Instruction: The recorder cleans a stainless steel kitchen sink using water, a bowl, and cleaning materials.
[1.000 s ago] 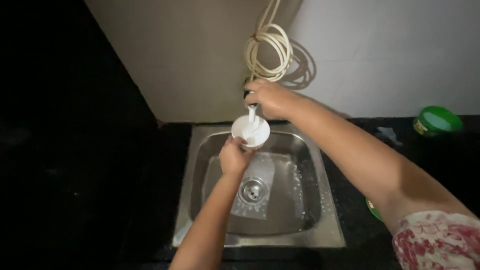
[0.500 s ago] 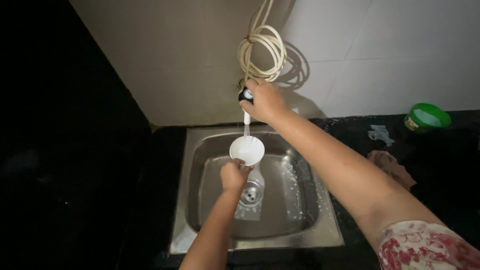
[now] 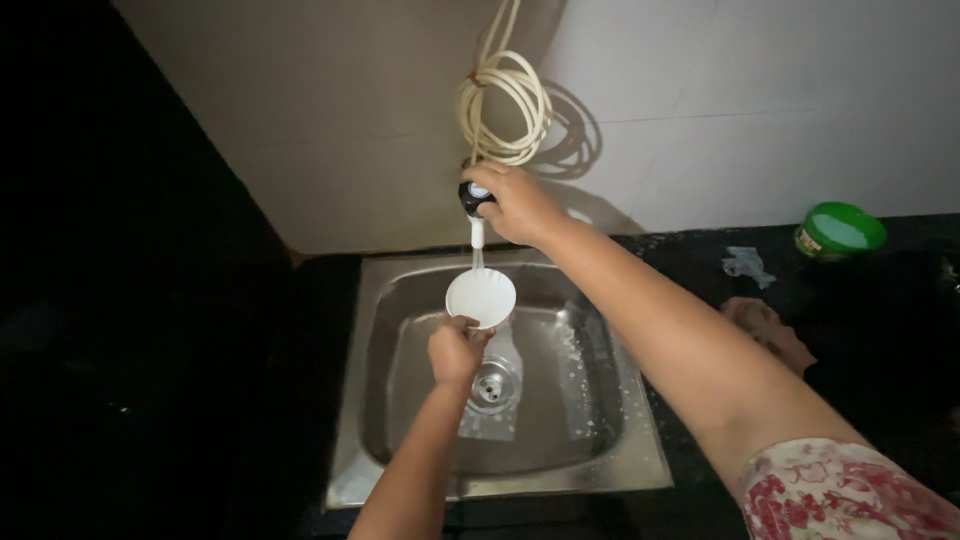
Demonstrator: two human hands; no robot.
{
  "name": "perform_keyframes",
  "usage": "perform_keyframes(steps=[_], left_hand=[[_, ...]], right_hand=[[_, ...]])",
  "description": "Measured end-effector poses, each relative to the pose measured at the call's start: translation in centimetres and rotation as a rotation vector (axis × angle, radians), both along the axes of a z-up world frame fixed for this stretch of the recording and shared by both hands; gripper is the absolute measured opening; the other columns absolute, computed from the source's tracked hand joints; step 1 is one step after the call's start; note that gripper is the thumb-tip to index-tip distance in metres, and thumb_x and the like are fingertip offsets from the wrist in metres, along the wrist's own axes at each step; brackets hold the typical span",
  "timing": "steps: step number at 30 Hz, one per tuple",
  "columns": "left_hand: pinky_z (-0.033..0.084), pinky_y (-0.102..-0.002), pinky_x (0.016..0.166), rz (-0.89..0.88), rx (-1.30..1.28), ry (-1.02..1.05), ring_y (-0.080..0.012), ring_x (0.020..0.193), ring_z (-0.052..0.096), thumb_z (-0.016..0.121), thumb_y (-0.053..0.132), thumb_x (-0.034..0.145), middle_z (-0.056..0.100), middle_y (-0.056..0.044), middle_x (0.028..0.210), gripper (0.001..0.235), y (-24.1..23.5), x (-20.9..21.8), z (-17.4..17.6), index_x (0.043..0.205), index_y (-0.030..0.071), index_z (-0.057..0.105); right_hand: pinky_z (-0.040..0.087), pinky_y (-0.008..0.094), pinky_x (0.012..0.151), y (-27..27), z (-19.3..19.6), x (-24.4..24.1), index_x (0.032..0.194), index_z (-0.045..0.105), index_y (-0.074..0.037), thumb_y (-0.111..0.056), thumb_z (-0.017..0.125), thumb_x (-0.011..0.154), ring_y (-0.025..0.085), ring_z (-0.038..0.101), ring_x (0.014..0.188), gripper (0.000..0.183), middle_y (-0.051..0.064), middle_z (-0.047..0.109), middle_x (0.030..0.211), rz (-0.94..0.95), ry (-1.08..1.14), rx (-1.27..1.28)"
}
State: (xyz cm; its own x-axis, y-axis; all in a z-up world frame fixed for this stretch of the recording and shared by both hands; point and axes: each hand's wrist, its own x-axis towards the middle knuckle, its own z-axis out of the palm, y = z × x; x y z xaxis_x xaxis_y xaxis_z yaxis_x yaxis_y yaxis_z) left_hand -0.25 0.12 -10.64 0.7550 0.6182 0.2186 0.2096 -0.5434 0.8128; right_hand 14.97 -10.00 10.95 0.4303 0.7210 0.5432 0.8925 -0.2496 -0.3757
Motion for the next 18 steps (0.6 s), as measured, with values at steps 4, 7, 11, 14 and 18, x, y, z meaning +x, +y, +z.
perform_keyframes(steps=[4, 7, 11, 14, 18], left_hand=[[0.056, -0.044, 0.075, 0.012, 0.031, -0.026, -0.0332, 0.079, 0.074, 0.091, 0.024, 0.067, 0.074, -0.017, 0.096, 0.032, -0.6, 0.2, 1.2, 0.087, 0.002, 0.078], [0.057, -0.042, 0.076, -0.002, -0.008, -0.030, -0.0311, 0.079, 0.075, 0.089, 0.023, 0.069, 0.075, -0.016, 0.096, 0.031, -0.8, 0.3, 1.9, 0.089, 0.003, 0.077], [0.057, -0.042, 0.074, 0.010, 0.012, -0.032, -0.0298, 0.078, 0.075, 0.090, 0.025, 0.069, 0.074, -0.016, 0.100, 0.033, -1.3, 0.1, 2.9, 0.090, 0.003, 0.078], [0.057, -0.042, 0.072, 0.005, 0.045, -0.077, -0.0314, 0.077, 0.074, 0.090, 0.023, 0.068, 0.074, -0.016, 0.101, 0.032, -1.3, -0.1, 3.7, 0.089, 0.002, 0.078], [0.056, -0.042, 0.074, 0.041, 0.027, 0.030, -0.0301, 0.078, 0.073, 0.092, 0.025, 0.067, 0.075, -0.016, 0.097, 0.033, -1.3, -0.5, 3.5, 0.089, 0.004, 0.079]], right_hand=[[0.051, 0.044, 0.101, -0.3, -0.6, 0.6, 0.127, 0.061, -0.005, 0.003, 0.072, 0.080, 0.037, 0.062, 0.120, 0.049, 0.015, 0.065, 0.127, 0.090, 0.035, 0.062], [0.054, 0.041, 0.100, -0.9, -1.3, 0.9, 0.137, 0.059, -0.011, 0.003, 0.065, 0.083, 0.032, 0.064, 0.122, 0.056, 0.012, 0.062, 0.137, 0.123, 0.328, 0.110], [0.047, 0.043, 0.110, -0.6, -1.2, 1.9, 0.144, 0.056, -0.010, 0.009, 0.065, 0.083, 0.038, 0.053, 0.135, 0.064, 0.018, 0.055, 0.147, 0.157, 0.025, 0.083], [0.044, 0.057, 0.104, -0.1, 2.4, 0.7, 0.136, 0.061, -0.017, 0.007, 0.068, 0.072, 0.042, 0.049, 0.136, 0.069, 0.017, 0.053, 0.151, 0.004, -0.331, -0.254], [0.051, 0.044, 0.096, 0.3, 5.8, -0.4, 0.130, 0.063, -0.015, -0.008, 0.065, 0.086, 0.036, 0.060, 0.117, 0.045, 0.016, 0.057, 0.134, 0.059, -0.272, -0.641]])
